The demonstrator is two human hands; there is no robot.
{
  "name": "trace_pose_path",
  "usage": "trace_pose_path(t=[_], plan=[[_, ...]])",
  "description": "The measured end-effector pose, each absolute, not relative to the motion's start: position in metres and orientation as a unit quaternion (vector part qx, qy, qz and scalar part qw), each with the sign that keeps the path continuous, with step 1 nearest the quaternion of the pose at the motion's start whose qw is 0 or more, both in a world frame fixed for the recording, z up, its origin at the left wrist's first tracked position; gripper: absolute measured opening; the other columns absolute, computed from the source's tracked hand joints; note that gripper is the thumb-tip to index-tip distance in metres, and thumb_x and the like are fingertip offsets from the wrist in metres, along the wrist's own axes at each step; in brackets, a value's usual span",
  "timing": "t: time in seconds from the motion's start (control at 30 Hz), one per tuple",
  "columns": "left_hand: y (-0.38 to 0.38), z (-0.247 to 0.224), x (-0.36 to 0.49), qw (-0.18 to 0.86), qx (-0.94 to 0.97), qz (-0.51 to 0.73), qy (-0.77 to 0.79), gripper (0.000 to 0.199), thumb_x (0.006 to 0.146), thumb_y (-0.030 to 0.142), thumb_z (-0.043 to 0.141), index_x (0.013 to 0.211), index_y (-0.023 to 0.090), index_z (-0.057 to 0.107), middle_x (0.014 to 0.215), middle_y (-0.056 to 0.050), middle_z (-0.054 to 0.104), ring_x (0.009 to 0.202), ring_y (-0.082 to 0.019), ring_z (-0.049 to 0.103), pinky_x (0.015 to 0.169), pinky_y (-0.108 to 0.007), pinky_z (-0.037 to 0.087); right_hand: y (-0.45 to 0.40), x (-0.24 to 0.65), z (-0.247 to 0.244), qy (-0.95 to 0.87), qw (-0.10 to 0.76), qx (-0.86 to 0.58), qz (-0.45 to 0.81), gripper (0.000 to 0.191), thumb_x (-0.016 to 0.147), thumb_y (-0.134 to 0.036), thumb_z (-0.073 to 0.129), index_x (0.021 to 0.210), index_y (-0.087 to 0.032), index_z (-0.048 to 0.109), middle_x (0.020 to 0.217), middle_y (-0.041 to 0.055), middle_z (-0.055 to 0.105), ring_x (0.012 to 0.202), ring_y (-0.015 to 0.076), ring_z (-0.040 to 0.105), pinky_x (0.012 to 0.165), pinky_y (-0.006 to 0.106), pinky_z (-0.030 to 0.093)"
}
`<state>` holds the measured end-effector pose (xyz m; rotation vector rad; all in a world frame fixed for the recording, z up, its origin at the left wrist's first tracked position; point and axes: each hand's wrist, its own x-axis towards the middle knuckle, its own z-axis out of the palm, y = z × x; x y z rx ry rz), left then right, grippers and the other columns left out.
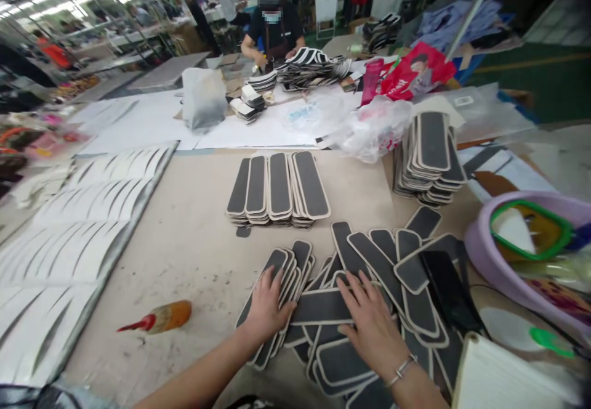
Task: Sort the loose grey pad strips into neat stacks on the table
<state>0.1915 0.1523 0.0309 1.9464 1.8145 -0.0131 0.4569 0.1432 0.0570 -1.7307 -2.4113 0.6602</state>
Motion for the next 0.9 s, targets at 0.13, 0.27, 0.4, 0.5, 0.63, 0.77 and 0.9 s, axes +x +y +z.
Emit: trace_pose_path(t=[0.13,0.27,0.4,0.5,0.63,0.77,0.9], plan=[[0.151,0.019,0.163,0.242,0.598,-0.059,0.762,0.095,0.069,0.053,0.058,0.141,0.005,0.020,0.139,-0.022,0.031,0.128,-0.035,0.030,0.105,-0.040,0.025,0.156,0.423,0.056,-0.830,-0.017,-0.506,0.234,0.085,0.063,-0.018,0.068,0.140,-0.026,0.031,0.147,0.0034,0.032,0.138,0.0293,0.012,0.111,0.053,0.009],[0.150,0.017,0.162,0.262,0.562,-0.076,0.781,0.106,0.059,0.057,0.065,0.140,0.009,0.019,0.131,-0.019,0.039,0.122,-0.033,0.038,0.100,-0.037,0.029,0.173,0.403,0.061,-0.830,-0.089,-0.495,0.240,0.087,0.053,-0.030,0.079,0.132,-0.019,0.044,0.124,0.0126,0.054,0.122,0.0334,0.038,0.106,0.059,0.010],[0.150,0.023,0.167,0.304,0.557,-0.070,0.770,0.094,0.054,0.060,0.068,0.129,0.012,0.036,0.120,-0.016,0.049,0.116,-0.031,0.044,0.096,-0.035,0.032,0.180,0.383,0.077,-0.838,-0.112,-0.491,0.211,0.065,0.050,-0.022,0.081,0.111,-0.016,0.060,0.108,0.0136,0.060,0.112,0.0323,0.046,0.106,0.056,0.012],[0.149,0.026,0.164,0.316,0.555,-0.055,0.767,0.085,0.052,0.059,0.070,0.119,0.013,0.044,0.115,-0.016,0.052,0.114,-0.032,0.047,0.095,-0.034,0.033,0.178,0.377,0.094,-0.825,-0.143,-0.503,0.212,0.044,0.058,-0.009,0.070,0.101,-0.015,0.062,0.103,0.0145,0.063,0.104,0.0280,0.055,0.094,0.042,0.037],[0.148,0.030,0.156,0.344,0.545,-0.029,0.764,0.086,0.054,0.065,0.064,0.120,0.014,0.044,0.118,-0.017,0.052,0.115,-0.033,0.047,0.095,-0.035,0.034,0.168,0.404,0.126,-0.777,-0.192,-0.556,0.225,0.015,0.067,-0.014,0.062,0.082,-0.014,0.065,0.084,0.0149,0.068,0.081,0.0279,0.065,0.070,0.035,0.046],[0.149,0.031,0.145,0.389,0.529,0.002,0.754,0.069,0.076,0.066,0.038,0.118,0.013,0.049,0.117,-0.019,0.056,0.113,-0.030,0.051,0.093,-0.035,0.037,0.151,0.433,0.148,-0.710,-0.084,-0.628,0.307,0.027,0.082,-0.042,0.047,0.080,-0.019,0.061,0.084,0.0091,0.068,0.082,0.0243,0.064,0.072,0.033,0.045],[0.153,0.033,0.138,0.436,0.514,0.020,0.739,0.065,0.086,0.059,0.017,0.103,0.013,0.060,0.110,-0.018,0.063,0.106,-0.026,0.057,0.089,-0.034,0.040,0.129,0.395,0.114,-0.537,0.138,-0.711,0.433,0.043,0.083,-0.054,0.035,0.084,-0.019,0.060,0.077,0.0037,0.068,0.076,0.0203,0.063,0.068,0.027,0.046]])
